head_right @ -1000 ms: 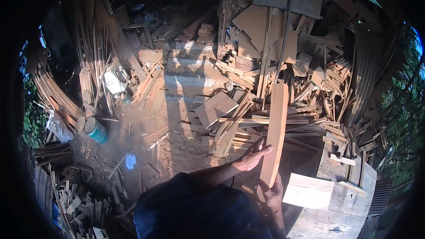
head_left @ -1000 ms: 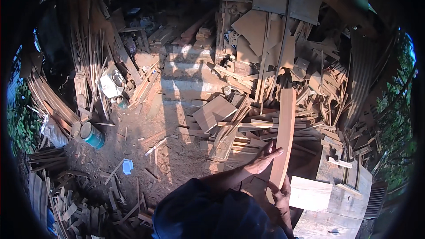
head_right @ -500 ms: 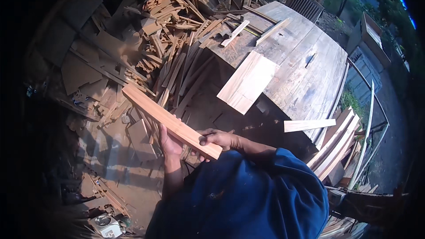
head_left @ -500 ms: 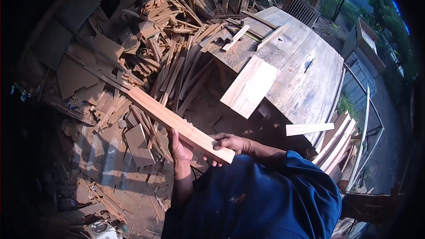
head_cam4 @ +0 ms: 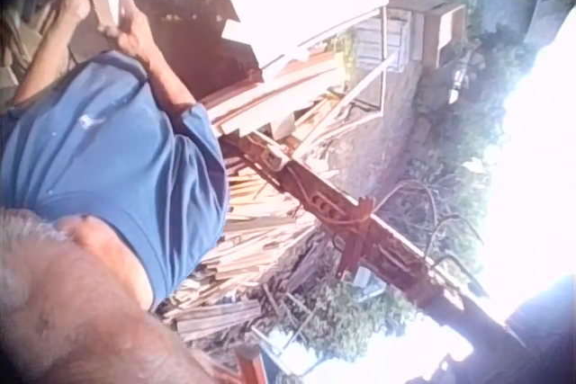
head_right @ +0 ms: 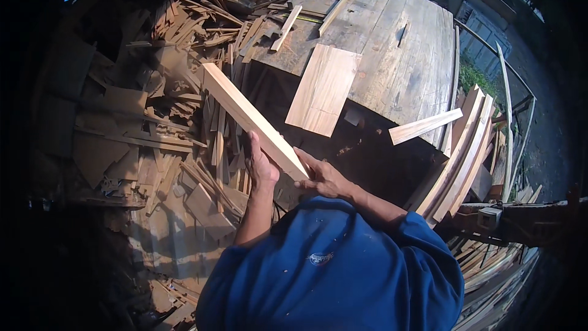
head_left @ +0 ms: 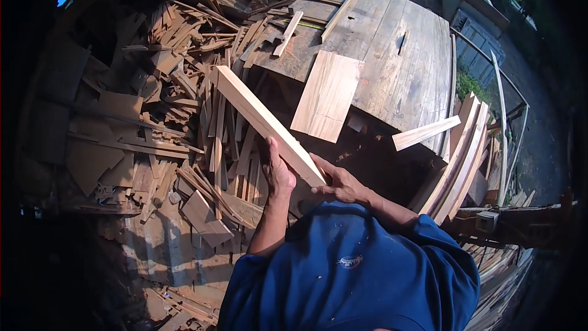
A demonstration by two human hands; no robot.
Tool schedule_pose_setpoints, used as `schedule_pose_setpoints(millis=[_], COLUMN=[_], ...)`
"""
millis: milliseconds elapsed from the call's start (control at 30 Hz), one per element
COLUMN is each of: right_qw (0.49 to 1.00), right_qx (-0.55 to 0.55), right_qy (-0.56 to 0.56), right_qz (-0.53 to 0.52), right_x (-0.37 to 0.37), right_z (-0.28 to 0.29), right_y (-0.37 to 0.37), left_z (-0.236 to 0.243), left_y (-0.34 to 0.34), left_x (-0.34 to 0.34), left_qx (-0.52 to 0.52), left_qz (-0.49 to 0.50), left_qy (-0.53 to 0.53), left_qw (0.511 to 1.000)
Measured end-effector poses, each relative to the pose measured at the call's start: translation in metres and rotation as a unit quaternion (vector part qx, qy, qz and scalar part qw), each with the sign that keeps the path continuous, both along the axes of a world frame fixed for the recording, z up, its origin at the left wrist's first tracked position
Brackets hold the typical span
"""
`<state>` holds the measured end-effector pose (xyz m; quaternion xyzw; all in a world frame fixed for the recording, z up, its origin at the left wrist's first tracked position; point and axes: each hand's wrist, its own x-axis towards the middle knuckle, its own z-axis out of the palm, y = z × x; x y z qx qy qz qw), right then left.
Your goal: The person marks and organizes pieces of wood on a workbench in a workshop. They use a pencil to mark lines on the wood and sort several pieces by placing them on a pile.
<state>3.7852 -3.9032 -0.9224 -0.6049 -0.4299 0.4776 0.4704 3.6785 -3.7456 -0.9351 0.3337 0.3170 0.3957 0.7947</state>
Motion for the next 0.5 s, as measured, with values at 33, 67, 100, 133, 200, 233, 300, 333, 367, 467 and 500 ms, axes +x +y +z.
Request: schedule_pose_setpoints(millis=[33,67,100,133,200,233,300,333,367,467,500], right_qw=[1.0,0.999,0.998,0.998,0.997,0.997,0.979,0.979,0.972,0.972,0.98], right_qx=[0.004,0.023,0.041,0.039,0.04,0.04,0.006,0.006,-0.011,-0.007,0.006], right_qy=[0.014,0.009,0.002,0.003,0.029,0.029,0.197,0.198,0.227,0.22,0.179], right_qz=[-0.014,-0.025,-0.04,-0.046,-0.057,-0.06,-0.049,-0.051,-0.061,-0.077,-0.087], right_x=[0.003,0.004,0.006,0.008,0.01,0.01,0.011,0.012,0.012,0.01,0.011], right_z=[0.005,0.0,-0.005,-0.007,-0.009,-0.008,-0.003,-0.002,-0.001,-0.009,-0.016], right_y=[-0.005,-0.007,-0.009,-0.01,-0.013,-0.015,-0.02,-0.021,-0.02,-0.017,-0.018], left_z=[-0.004,-0.011,-0.01,-0.008,0.001,0.005,0.014,0.017,0.018,-0.029,-0.029], left_y=[0.001,0.005,0.003,0.002,-0.002,-0.003,-0.009,-0.013,-0.016,-0.002,-0.005], left_x=[0.004,0.007,0.014,0.017,0.02,0.021,0.024,0.027,0.028,0.011,0.012], left_qx=[-0.007,-0.007,-0.001,-0.008,-0.014,-0.018,-0.022,-0.019,-0.015,0.04,0.043], left_qz=[-0.005,0.011,0.005,0.004,0.0,0.01,0.019,0.043,0.068,-0.019,-0.03], left_qy=[-0.001,0.011,-0.002,0.003,0.008,0.017,0.026,0.036,0.045,0.017,0.033], left_qw=[1.0,1.0,1.0,1.0,1.0,1.0,0.999,0.998,0.997,0.999,0.998])
